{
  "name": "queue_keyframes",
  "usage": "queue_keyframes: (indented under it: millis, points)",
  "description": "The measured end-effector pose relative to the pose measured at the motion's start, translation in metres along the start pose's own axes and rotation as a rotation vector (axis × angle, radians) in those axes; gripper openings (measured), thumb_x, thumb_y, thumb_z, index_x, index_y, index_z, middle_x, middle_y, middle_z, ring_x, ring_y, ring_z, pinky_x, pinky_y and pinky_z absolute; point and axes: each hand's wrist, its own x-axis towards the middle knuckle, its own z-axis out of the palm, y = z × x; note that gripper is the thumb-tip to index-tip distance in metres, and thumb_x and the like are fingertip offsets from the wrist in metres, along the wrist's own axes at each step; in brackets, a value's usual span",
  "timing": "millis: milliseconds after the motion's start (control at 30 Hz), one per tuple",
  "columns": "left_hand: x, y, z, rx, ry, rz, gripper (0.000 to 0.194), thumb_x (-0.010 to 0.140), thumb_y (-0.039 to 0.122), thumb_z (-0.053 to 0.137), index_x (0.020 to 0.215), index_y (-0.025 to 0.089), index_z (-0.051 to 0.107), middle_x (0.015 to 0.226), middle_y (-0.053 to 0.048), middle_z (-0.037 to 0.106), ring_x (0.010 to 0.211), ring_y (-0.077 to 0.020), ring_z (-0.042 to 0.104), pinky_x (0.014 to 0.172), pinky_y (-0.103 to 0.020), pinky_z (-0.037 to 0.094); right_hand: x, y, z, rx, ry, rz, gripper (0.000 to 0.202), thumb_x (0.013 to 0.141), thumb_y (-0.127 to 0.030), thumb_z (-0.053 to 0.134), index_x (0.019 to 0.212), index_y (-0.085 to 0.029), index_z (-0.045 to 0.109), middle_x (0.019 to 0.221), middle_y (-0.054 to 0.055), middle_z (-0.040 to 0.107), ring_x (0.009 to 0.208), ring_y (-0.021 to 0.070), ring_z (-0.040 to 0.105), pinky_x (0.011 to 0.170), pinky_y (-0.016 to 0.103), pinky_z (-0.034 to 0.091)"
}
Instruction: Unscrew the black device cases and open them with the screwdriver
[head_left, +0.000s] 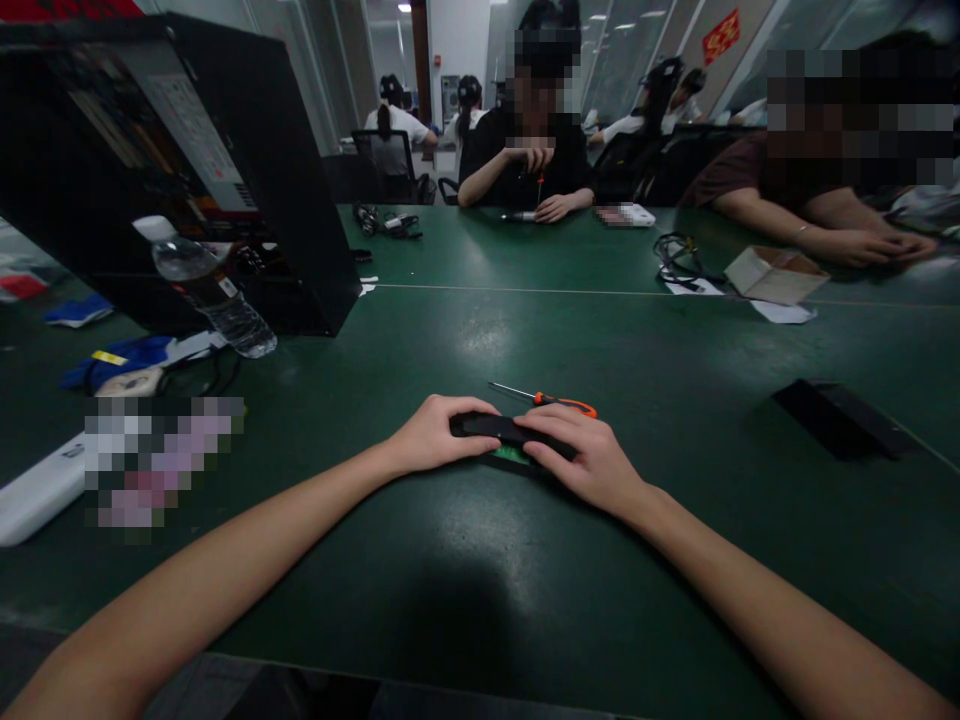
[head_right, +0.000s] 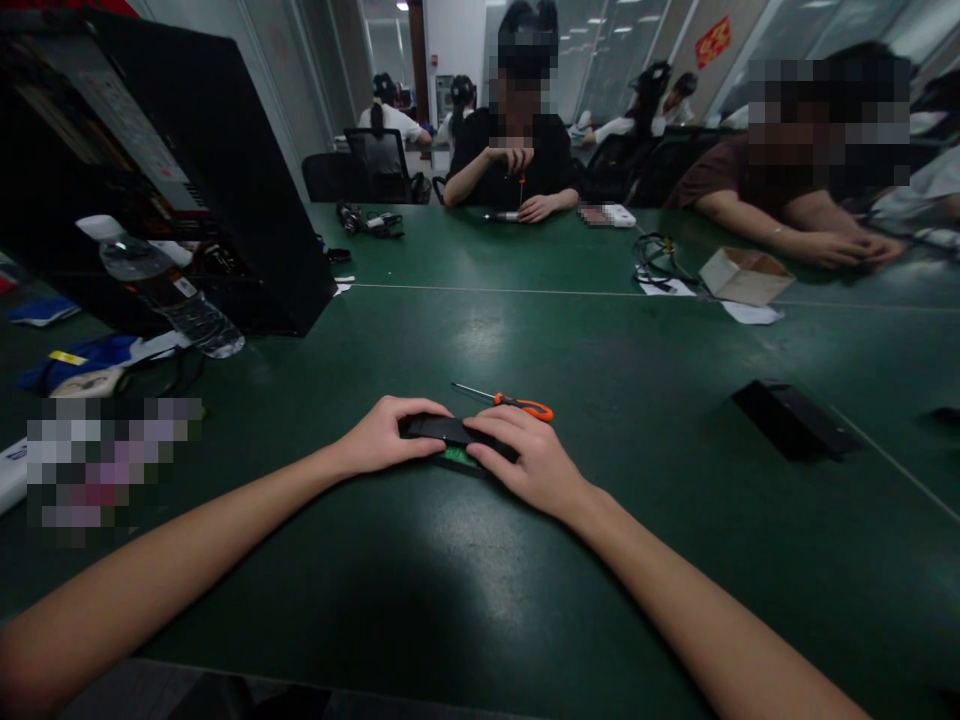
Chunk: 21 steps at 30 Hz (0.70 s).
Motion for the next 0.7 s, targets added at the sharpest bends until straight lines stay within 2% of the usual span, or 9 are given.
queue_keyframes:
  millis: [100,233,500,700]
  points:
    - [0.001,0.0,-0.003,-0.049,-0.03,-0.019,0.038,0.082,0.034,0.077,0.114,0.014,0.074,0.1,-0.005,0.076,0.088,-0.0208,0.068,0.079,-0.029,0.05,0.0,-0.001,0.001,0.003,0.014,0.024,0.026,0.098,-0.031,0.06,0.119,-0.022,0.071,0.111,0.009,0.074,0.102,0.0215,0.071,0.094,0.038,0.058]
    - [0.002,-0.005,-0.007,-0.158,-0.099,0.017,0.039,0.086,0.027,0.069,0.123,0.014,0.07,0.114,-0.009,0.074,0.105,-0.0242,0.068,0.093,-0.033,0.051,0.0,-0.002,0.0,-0.004,0.067,0.042,0.025,0.099,-0.031,0.058,0.118,-0.021,0.072,0.112,0.009,0.074,0.103,0.021,0.071,0.095,0.037,0.057]
    - [0.003,-0.014,-0.006,-0.349,-0.105,0.014,0.036,0.09,0.018,0.062,0.125,0.015,0.068,0.126,-0.011,0.071,0.118,-0.0267,0.066,0.104,-0.04,0.05,0.002,-0.004,-0.001,0.082,0.122,0.148,0.025,0.1,-0.033,0.056,0.112,-0.022,0.074,0.108,0.008,0.076,0.104,0.0221,0.071,0.093,0.038,0.056]
    - [0.004,-0.014,-0.002,-0.405,-0.097,0.076,0.038,0.091,0.018,0.064,0.129,0.016,0.066,0.132,-0.013,0.069,0.123,-0.0246,0.065,0.108,-0.039,0.048,0.004,-0.007,0.001,0.095,0.128,0.17,0.023,0.1,-0.032,0.055,0.108,-0.022,0.074,0.104,0.006,0.077,0.102,0.0203,0.071,0.093,0.036,0.054]
